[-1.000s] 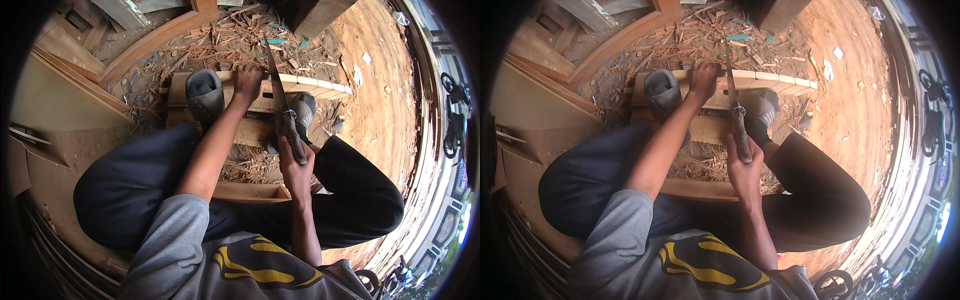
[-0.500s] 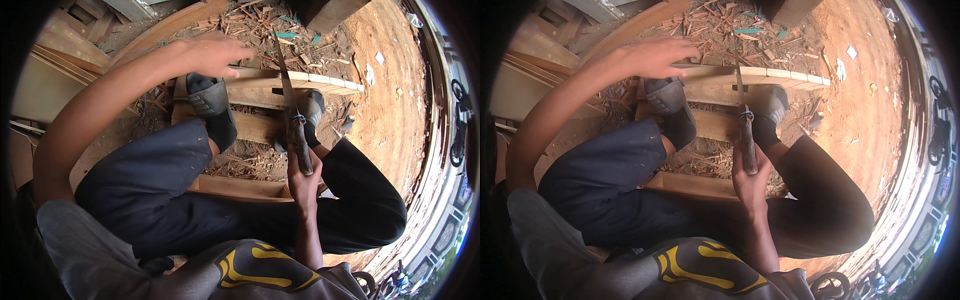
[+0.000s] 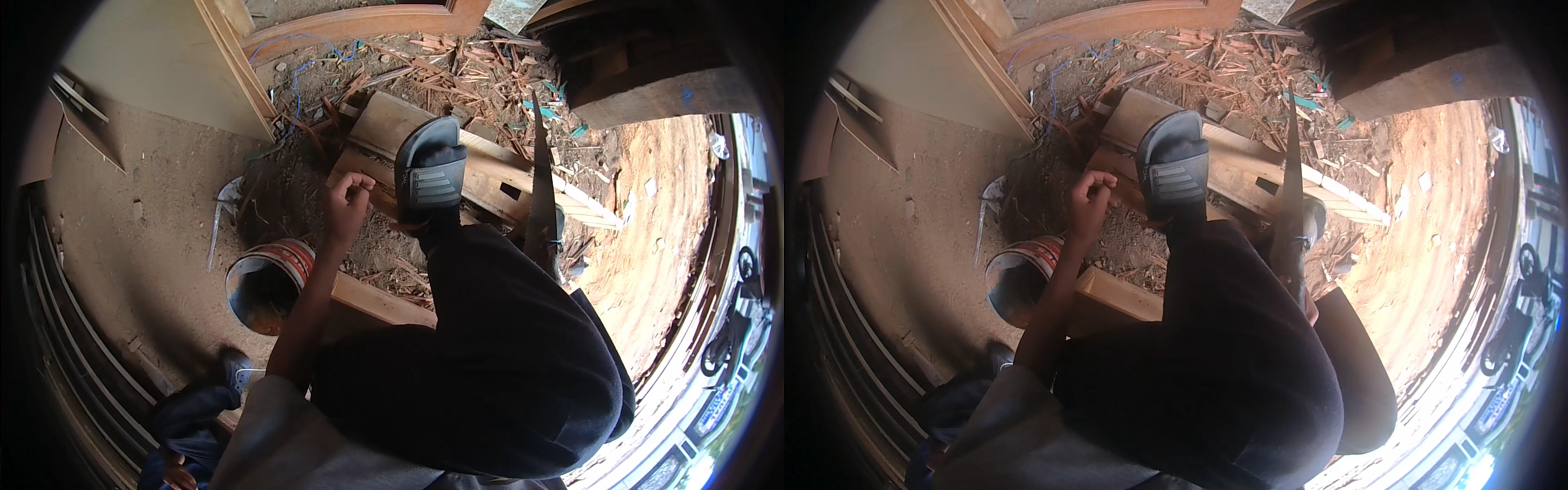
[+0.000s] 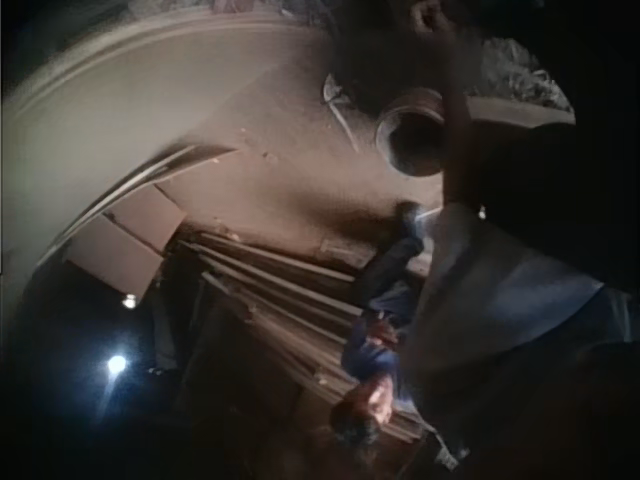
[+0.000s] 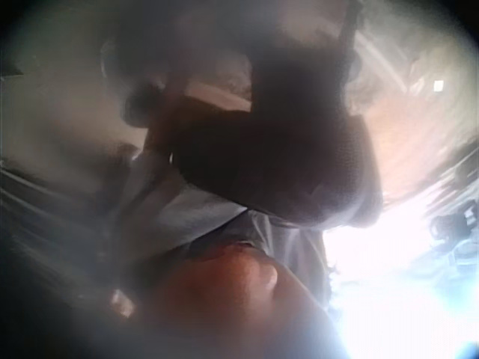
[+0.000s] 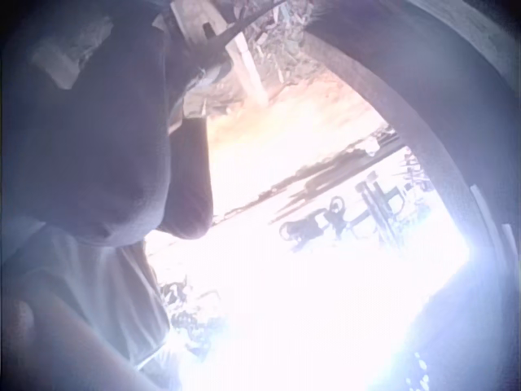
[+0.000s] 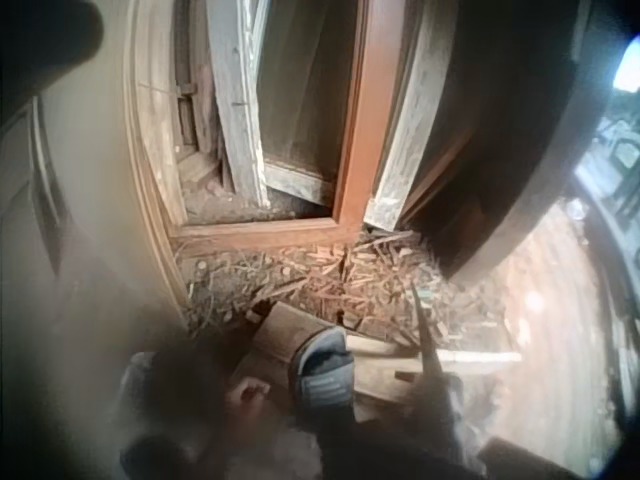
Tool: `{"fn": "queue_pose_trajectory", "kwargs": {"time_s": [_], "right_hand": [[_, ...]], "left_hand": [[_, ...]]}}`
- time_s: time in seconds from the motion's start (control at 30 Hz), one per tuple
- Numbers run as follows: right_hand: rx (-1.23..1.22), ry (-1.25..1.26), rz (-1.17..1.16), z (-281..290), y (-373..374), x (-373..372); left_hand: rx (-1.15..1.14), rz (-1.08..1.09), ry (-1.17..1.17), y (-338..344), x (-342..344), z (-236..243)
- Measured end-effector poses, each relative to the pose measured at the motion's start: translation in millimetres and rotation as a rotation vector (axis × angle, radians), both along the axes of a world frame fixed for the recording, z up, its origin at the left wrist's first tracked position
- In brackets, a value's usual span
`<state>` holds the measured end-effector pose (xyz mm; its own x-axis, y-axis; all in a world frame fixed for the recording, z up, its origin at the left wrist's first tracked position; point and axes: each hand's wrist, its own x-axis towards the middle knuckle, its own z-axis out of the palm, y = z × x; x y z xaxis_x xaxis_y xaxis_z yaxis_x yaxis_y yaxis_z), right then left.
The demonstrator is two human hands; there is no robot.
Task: The person sits on the ground and uses a hand saw to cut a small wooden plank resting between their feet. They hold the wood steady with one hand and saw back and forth with the other, gradually cutting through the plank.
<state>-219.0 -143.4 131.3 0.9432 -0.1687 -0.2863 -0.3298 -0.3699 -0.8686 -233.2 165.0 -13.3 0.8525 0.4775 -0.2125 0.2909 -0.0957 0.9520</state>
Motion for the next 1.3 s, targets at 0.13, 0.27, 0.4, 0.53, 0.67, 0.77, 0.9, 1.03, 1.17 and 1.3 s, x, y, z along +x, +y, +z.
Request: {"fn": "queue_pose_trajectory", "kwargs": {"time_s": [0.13, 0.27, 0.4, 0.53, 0.67, 0.77, 0.9, 1.03, 1.17, 1.3], "right_hand": [[-0.013, 0.013, 0.008, -1, 0, -2], [-0.013, 0.021, 0.006, -2, 0, -4], [-0.006, 0.021, 0.005, -1, -1, -4], [0.006, 0.026, 0.007, -1, 0, -4], [0.014, 0.034, -0.009, -2, -3, -3], [0.023, 0.047, -0.026, -4, -5, -1], [0.019, 0.027, 0.019, -15, -7, 2], [0.159, -0.005, -0.115, -18, -7, 2], [0.180, 0.057, -0.040, -18, -7, 4], [0.212, 0.030, -0.127, -16, -6, 0]], "left_hand": [[0.254, -0.322, 0.161, -23, -25, -29], [0.399, -0.417, 0.212, -36, -31, -35], [0.480, -0.426, 0.194, -41, -34, -31], [0.512, -0.405, 0.132, -38, -57, -37], [0.443, -0.283, 0.142, -31, -80, -28], [0.239, 0.042, 0.417, 0, -78, -31], [0.392, 0.306, 0.396, 18, -46, -42], [0.532, -0.115, -0.141, -38, 63, 83], [0.992, -0.664, -0.243, -106, 165, 75], [1.114, -1.054, 0.058, -160, 223, 30]]}}
